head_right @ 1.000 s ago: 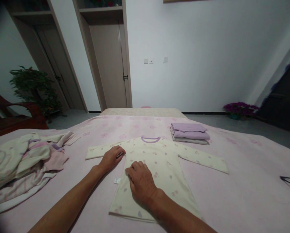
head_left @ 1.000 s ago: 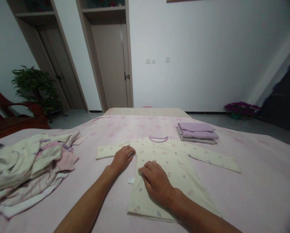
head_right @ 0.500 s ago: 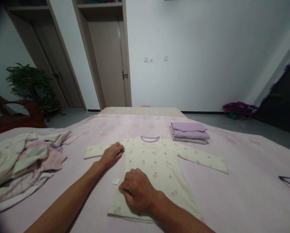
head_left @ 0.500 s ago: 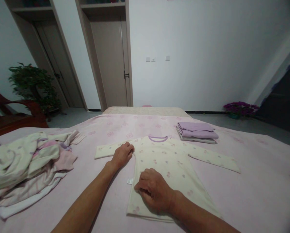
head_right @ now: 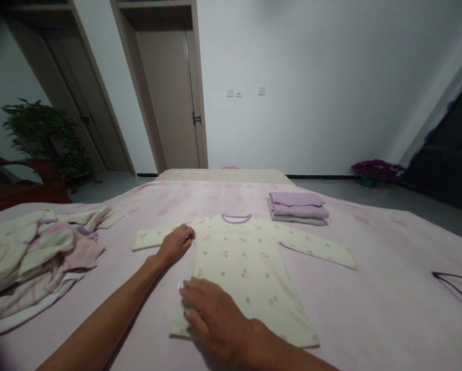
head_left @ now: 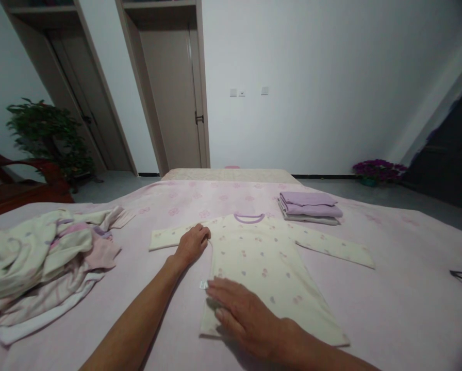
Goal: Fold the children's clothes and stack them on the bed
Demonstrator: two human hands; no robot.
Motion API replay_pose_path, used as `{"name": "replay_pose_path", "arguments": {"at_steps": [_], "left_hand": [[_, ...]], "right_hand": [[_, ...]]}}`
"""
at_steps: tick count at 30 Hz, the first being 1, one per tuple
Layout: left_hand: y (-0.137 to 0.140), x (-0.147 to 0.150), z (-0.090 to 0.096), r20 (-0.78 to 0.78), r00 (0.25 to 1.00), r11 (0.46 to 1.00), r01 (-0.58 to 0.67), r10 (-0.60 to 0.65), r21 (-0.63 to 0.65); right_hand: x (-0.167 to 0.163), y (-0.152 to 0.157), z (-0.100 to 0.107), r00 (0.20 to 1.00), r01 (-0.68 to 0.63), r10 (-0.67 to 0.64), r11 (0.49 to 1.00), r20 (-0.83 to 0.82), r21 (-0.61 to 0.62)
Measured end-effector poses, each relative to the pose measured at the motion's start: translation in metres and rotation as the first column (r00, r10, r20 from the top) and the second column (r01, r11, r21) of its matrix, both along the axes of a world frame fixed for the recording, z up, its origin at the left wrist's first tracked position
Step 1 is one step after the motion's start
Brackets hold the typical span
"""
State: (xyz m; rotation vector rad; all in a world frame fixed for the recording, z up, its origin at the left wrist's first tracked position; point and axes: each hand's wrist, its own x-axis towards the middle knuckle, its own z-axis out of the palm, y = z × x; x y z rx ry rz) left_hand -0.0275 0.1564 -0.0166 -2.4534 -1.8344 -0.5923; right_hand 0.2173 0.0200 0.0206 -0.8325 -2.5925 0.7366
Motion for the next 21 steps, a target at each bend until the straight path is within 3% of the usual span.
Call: {"name": "replay_pose_path", "arguments": {"at_steps": [3, 4, 6, 9, 13, 17, 19, 21], "left_hand": [[-0.001, 0.001, 0.000, -0.002, 1.000, 1.000, -0.003, 0.003, -0.004], [-0.001, 0.001, 0.001, -0.002, 1.000, 1.000, -0.004, 0.004, -0.005], [-0.002, 0.001, 0.001, -0.003, 1.000, 1.000, -0.009, 0.009, -0.007], [-0.002, 0.001, 0.001, -0.007, 1.000, 1.000, -0.017, 0.017, -0.016], [-0.004, 0.003, 0.003, -0.013, 0.999, 0.999, -0.030, 0.030, -0.033], [-0.006, 0.006, 0.007, -0.019, 0.998, 0.997, -0.055, 0.054, -0.058], [-0.007, 0.008, 0.008, -0.020, 0.996, 0.994, -0.084, 0.083, -0.063], [-0.007, 0.013, 0.011, -0.022, 0.991, 0.988, -0.136, 0.135, -0.069]], "right_hand": [[0.005, 0.002, 0.002, 0.971, 0.166, -0.169, 0.986, 0.170, 0.034], [0.006, 0.001, 0.005, 0.966, 0.149, -0.149, 0.989, 0.209, 0.015], [0.006, -0.003, 0.013, 0.979, -0.001, 0.012, 0.999, 0.205, -0.053], [0.005, -0.011, 0.024, 0.956, -0.266, 0.279, 0.955, 0.095, -0.128], [0.007, -0.017, 0.028, 0.980, -0.169, 0.181, 0.975, 0.078, -0.145], [0.017, -0.021, 0.025, 0.949, -0.299, 0.310, 0.940, 0.049, -0.165], [0.024, -0.018, 0.020, 0.975, -0.203, 0.211, 0.973, 0.067, -0.108], [0.031, -0.009, 0.015, 0.990, 0.015, -0.014, 1.000, 0.138, -0.012]]}}
